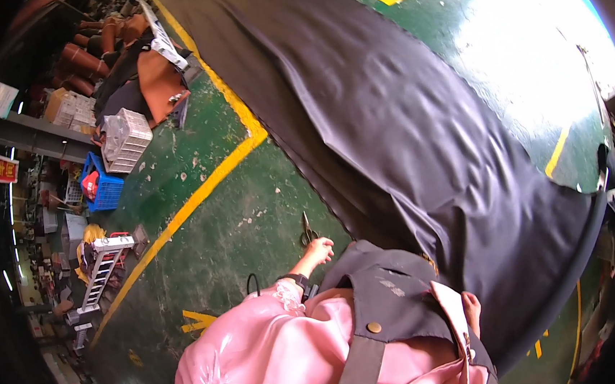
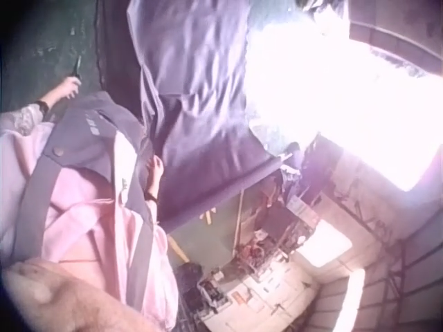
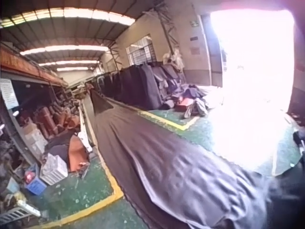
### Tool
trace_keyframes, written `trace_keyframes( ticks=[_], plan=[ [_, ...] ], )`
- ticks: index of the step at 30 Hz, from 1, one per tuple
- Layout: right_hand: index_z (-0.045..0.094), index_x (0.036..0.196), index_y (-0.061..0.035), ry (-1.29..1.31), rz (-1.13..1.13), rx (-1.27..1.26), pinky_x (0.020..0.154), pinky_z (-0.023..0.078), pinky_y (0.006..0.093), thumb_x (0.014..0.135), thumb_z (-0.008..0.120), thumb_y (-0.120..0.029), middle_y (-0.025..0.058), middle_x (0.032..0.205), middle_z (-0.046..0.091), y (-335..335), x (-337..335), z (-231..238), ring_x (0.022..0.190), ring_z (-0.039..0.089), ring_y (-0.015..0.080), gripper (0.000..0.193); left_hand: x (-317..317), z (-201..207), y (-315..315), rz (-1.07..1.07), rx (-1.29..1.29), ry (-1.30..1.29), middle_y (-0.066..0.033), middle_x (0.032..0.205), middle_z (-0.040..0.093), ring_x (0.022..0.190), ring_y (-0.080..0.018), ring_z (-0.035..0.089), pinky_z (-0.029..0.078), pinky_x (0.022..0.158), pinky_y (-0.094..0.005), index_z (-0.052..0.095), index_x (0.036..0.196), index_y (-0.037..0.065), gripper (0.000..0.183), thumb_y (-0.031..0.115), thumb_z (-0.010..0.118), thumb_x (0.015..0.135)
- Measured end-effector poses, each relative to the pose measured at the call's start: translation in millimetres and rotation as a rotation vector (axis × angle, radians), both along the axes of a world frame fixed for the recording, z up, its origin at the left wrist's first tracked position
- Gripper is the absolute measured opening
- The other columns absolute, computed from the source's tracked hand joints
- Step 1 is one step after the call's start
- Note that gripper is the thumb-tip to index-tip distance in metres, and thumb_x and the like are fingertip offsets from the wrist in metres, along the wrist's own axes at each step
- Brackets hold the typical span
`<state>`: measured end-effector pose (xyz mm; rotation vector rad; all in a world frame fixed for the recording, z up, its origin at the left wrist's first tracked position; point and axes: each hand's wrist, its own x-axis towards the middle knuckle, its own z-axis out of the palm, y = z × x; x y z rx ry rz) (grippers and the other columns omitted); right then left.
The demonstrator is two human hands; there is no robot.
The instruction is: Cutting a large black material sheet using a metal guide and scissors, then rolling it up in a factory environment.
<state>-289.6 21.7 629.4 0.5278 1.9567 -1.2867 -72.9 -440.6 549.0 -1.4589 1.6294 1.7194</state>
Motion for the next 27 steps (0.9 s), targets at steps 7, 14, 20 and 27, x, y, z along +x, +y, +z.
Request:
trace_keyframes(
  ticks=[7, 14, 20, 27],
  plan=[
    [0.056, 0.094, -0.0078, -0.013, -0.062, -0.045, 0.050, 0.042, 0.0237, 0.083, 0.056, -0.015, 0.0018, 0.079, 0.056, 7, 7, -6, 0.062, 0.053, 0.0119, 0.013, -6, -2, 4, -0.058, 0.009, 0.010, -0.0052, 0.081, 0.063, 0.061, -0.0123, 0.059, 0.046, 0.048, -0.0247, 0.052, 0.113, 0.006, 0.029, 0.015, 0.047, 0.086],
    [0.057, 0.094, -0.0096, -0.053, -0.101, -0.035, 0.049, 0.042, 0.0251, 0.083, 0.057, -0.017, 0.0026, 0.078, 0.058, 13, 20, -17, 0.063, 0.056, 0.0134, 0.013, -5, 1, 1, -0.036, -0.014, 0.004, -0.0042, 0.077, 0.063, 0.057, -0.0119, 0.058, 0.045, 0.044, -0.0256, 0.055, 0.108, 0.009, 0.025, 0.015, 0.046, 0.086],
    [0.056, 0.090, -0.0076, -0.003, -0.118, -0.091, 0.042, 0.036, 0.0227, 0.082, 0.058, -0.014, 0.0016, 0.068, 0.052, 0, 25, -17, 0.051, 0.046, 0.0099, 0.010, -2, -2, -7, -0.041, 0.000, 0.021, -0.0047, 0.078, 0.063, 0.057, -0.0125, 0.058, 0.046, 0.047, -0.0248, 0.054, 0.110, 0.008, 0.026, 0.015, 0.046, 0.086],
    [0.058, 0.093, -0.0054, -0.044, -0.162, -0.063, 0.052, 0.046, 0.0228, 0.083, 0.057, -0.018, 0.0028, 0.078, 0.058, -14, 23, -24, 0.062, 0.056, 0.0110, 0.016, 0, 0, -18, -0.001, 0.041, 0.053, -0.0076, 0.083, 0.064, 0.059, -0.0135, 0.060, 0.046, 0.046, -0.0233, 0.052, 0.111, 0.005, 0.026, 0.011, 0.048, 0.085]
  ],
)
